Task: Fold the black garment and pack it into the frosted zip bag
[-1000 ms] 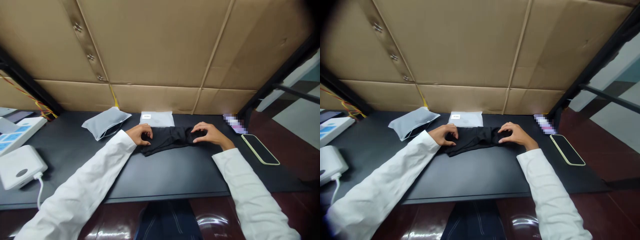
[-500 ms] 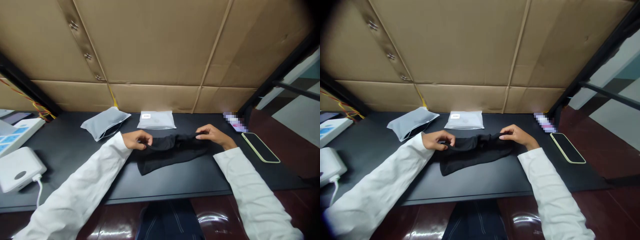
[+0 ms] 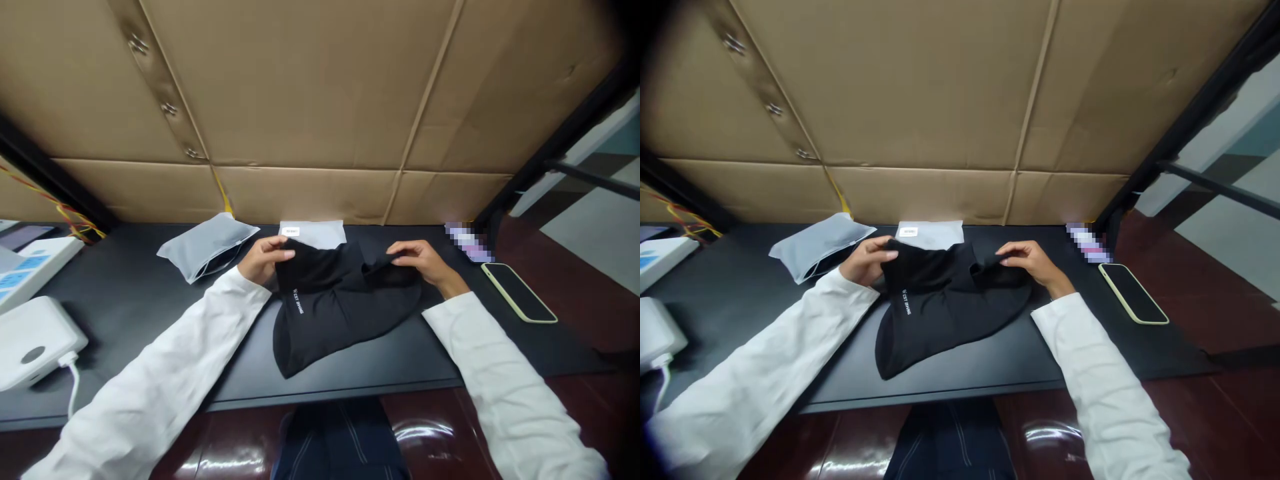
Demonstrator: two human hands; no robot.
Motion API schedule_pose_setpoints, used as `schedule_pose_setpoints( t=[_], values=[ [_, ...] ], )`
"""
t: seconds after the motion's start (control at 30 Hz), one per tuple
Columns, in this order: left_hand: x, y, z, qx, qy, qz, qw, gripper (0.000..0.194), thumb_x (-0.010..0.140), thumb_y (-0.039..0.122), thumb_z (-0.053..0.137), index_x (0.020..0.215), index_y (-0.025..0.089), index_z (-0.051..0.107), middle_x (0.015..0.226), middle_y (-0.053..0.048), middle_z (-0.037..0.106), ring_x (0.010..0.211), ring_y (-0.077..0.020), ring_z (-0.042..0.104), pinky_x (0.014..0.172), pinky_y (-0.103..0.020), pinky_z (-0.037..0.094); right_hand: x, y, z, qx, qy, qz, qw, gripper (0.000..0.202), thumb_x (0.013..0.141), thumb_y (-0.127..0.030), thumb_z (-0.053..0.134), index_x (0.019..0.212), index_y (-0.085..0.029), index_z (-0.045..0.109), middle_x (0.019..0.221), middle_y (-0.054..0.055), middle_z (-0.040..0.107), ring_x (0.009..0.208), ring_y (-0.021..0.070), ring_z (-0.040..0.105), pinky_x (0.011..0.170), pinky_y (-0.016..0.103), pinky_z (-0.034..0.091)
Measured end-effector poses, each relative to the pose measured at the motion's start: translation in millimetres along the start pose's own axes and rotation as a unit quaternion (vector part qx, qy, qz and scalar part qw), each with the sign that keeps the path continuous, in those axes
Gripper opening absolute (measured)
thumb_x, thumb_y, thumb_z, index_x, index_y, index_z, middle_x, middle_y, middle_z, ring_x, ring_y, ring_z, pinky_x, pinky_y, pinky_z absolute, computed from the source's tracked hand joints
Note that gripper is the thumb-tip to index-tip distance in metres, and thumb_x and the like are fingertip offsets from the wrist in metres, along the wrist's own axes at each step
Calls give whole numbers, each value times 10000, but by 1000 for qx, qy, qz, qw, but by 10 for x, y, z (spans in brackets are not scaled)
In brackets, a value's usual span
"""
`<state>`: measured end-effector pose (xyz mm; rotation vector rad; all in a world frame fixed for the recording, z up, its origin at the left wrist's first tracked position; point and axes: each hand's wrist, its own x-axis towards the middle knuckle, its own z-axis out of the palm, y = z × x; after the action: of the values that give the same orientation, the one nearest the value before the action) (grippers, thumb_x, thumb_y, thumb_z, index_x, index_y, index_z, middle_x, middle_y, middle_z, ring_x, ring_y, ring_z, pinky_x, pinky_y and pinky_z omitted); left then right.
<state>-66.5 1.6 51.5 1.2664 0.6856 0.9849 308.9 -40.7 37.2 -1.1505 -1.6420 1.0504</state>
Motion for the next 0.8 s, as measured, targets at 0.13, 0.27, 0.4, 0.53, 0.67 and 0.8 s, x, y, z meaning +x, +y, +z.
schedule_pose_setpoints(
  t=[0.13,0.27,0.4,0.53,0.67,0.8],
  values=[
    [-133,57,105,125,-356,-5,926,419,639,515,826,815,140,761,742,-105,727,716,-207,649,661,-298,479,-64,-209,-43,-33,-279,14,960,260,697,-421,799,834,-200,784,951,61,711,886,204,643,840,338,481],
    [-156,-28,179,251,-537,-52,804,540,691,488,805,1126,179,716,966,-111,750,785,-186,659,592,-253,427,-75,-252,19,-117,-346,51,930,278,729,-472,765,792,-202,796,910,55,700,850,194,641,815,319,471],
    [-136,-30,206,266,-544,-26,796,511,627,384,866,1092,216,739,971,-86,744,768,-168,647,588,-233,448,-75,-188,25,-193,-273,42,942,283,654,-483,811,766,-224,790,930,50,679,883,212,637,839,333,474],
    [-122,6,216,257,-523,-19,812,391,656,407,851,986,210,776,960,-97,739,842,-194,663,697,-248,499,-30,-51,-33,-256,-160,-26,953,222,709,-442,771,790,-235,773,1017,60,672,997,242,620,942,390,450],
    [-119,-25,255,261,-499,14,826,339,714,454,808,940,203,785,976,-121,743,933,-226,660,898,-325,494,34,152,-31,-364,59,-55,928,259,753,-382,728,970,-241,741,1102,78,661,1052,263,600,976,440,438],
    [-140,-86,299,272,-479,42,833,356,737,436,795,1004,203,772,1024,-126,741,975,-229,651,913,-337,494,38,276,-6,-412,184,53,891,414,774,-505,690,1038,-186,703,1014,115,686,876,246,646,825,393,499]
  ],
)
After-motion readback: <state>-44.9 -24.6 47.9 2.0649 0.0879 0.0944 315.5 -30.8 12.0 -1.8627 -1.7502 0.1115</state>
